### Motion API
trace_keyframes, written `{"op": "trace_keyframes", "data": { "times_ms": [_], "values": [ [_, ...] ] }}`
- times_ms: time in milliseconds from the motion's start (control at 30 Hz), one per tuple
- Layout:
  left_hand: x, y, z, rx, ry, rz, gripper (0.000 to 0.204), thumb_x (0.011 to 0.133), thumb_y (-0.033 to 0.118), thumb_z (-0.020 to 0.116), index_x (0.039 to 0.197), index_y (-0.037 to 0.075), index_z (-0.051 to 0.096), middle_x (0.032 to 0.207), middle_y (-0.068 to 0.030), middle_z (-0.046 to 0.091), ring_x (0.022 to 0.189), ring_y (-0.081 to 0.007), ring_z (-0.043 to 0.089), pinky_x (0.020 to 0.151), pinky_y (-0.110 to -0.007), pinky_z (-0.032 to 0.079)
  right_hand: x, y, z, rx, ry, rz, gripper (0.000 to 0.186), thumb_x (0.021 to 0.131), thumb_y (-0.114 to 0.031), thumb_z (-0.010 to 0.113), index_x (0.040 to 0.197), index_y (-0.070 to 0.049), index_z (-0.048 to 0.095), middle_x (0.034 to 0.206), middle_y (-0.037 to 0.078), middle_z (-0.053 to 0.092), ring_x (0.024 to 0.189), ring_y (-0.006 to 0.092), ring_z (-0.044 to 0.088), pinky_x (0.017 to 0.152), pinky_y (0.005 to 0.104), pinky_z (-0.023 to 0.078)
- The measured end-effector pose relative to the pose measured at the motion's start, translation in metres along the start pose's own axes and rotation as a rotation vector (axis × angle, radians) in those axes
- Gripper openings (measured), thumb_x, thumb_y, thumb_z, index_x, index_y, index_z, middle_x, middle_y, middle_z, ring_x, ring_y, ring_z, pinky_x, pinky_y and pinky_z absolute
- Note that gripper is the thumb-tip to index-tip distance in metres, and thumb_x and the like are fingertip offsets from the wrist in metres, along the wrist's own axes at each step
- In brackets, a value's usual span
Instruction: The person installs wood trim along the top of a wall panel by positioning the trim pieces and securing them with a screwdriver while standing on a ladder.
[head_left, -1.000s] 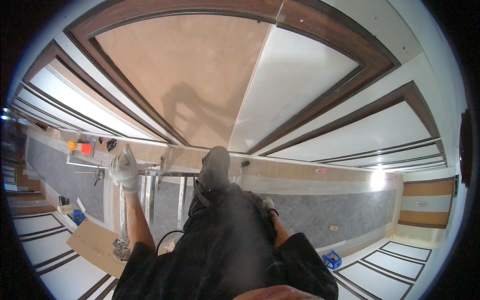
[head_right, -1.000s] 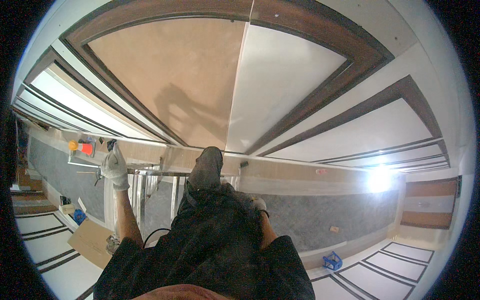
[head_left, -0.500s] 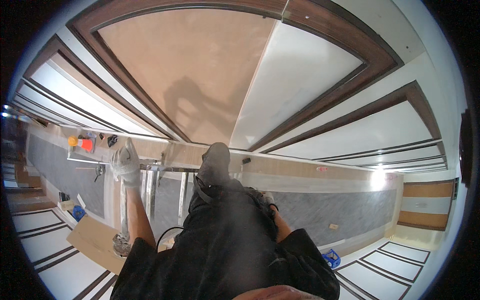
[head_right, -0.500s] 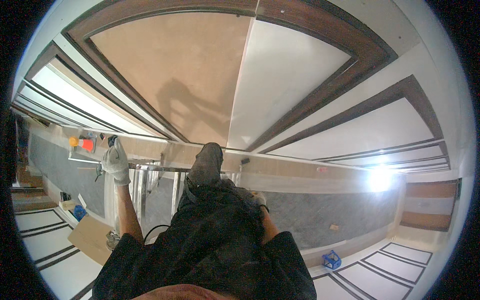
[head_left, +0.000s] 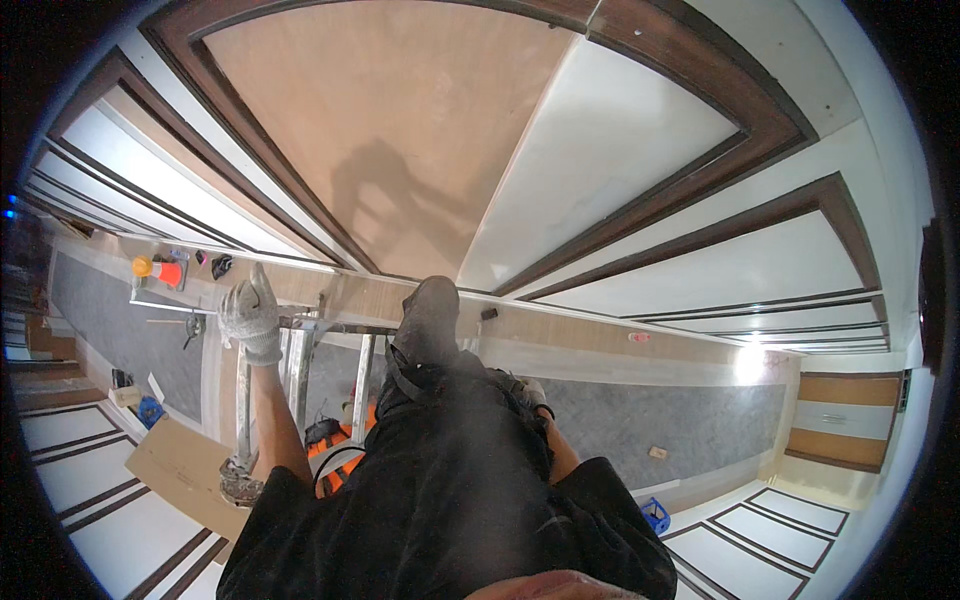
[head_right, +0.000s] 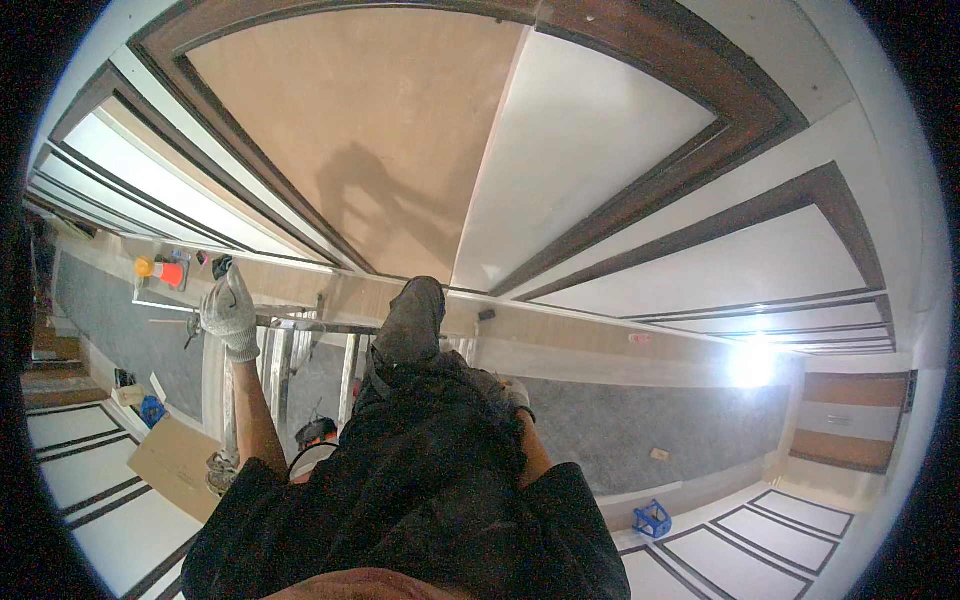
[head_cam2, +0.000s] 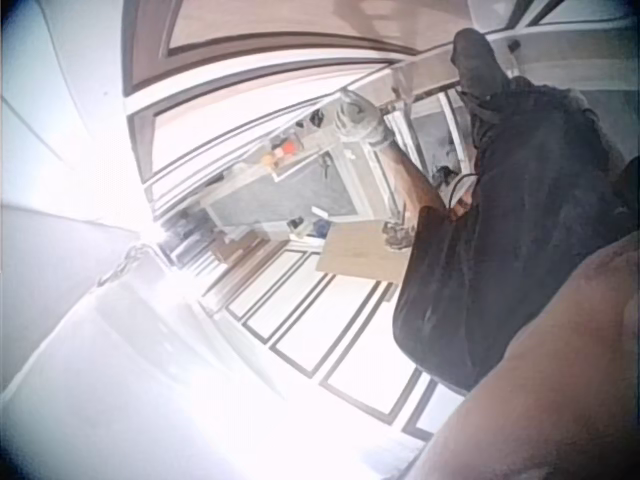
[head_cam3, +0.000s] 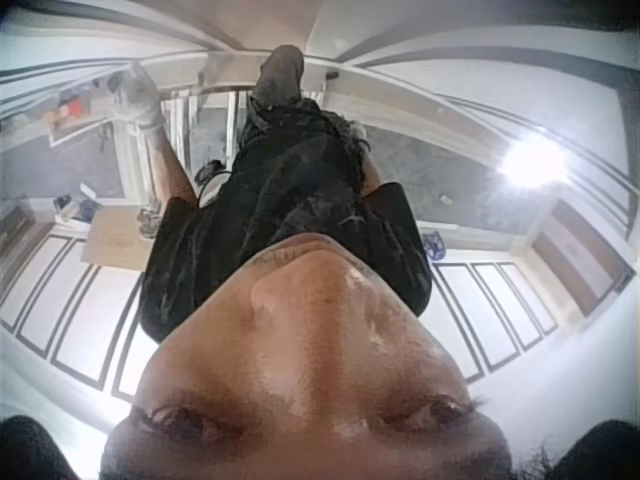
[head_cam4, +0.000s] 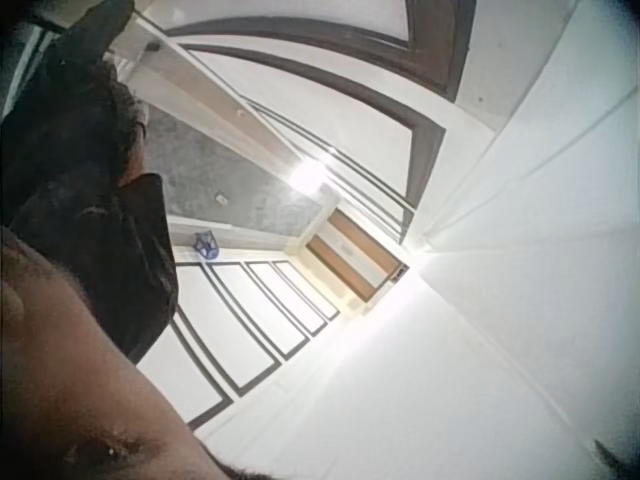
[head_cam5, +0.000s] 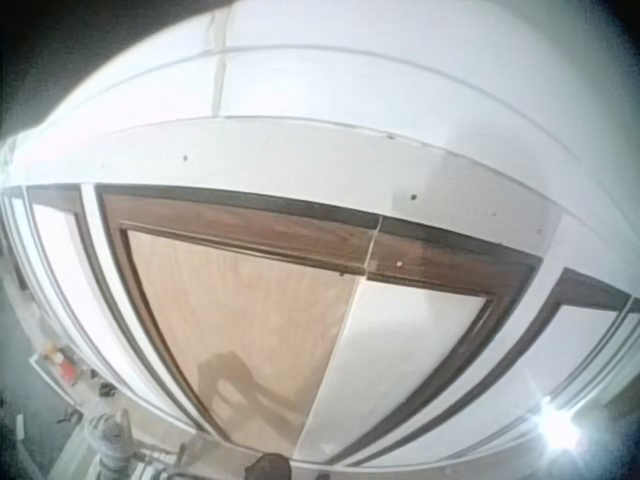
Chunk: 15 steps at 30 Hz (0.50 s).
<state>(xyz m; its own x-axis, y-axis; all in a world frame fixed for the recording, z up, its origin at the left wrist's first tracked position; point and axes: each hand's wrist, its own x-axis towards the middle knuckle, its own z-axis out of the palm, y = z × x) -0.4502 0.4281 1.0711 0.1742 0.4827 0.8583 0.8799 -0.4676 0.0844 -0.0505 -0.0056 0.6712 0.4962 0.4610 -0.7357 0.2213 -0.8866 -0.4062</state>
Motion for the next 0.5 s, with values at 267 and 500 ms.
{"op": "trace_keyframes", "data": {
  "times_ms": [267,500],
  "values": [
    [0.001,0.0,-0.007,0.003,-0.007,-0.032,0.043,0.09,0.013,0.076,0.053,0.011,0.052,0.052,-0.0111,0.05,0.042,-0.0299,0.047,0.043,-0.043,0.037,-0.006,-0.012,-0.008,-0.044,-0.057,-0.071,0.039,0.085,-0.039,0.071,0.106,-0.007,0.077,0.107,0.021,0.074,0.106,0.0396,0.07,0.09,0.0466,0.055],
    [0.002,0.004,-0.002,0.004,-0.025,-0.009,0.04,0.089,0.011,0.076,0.055,0.011,0.054,0.054,-0.0106,0.051,0.044,-0.0292,0.049,0.044,-0.042,0.038,0.003,0.029,0.012,-0.121,0.108,-0.117,0.035,0.083,-0.036,0.072,0.106,-0.009,0.078,0.108,0.02,0.074,0.105,0.0384,0.071,0.089,0.0453,0.055]
  ]
}}
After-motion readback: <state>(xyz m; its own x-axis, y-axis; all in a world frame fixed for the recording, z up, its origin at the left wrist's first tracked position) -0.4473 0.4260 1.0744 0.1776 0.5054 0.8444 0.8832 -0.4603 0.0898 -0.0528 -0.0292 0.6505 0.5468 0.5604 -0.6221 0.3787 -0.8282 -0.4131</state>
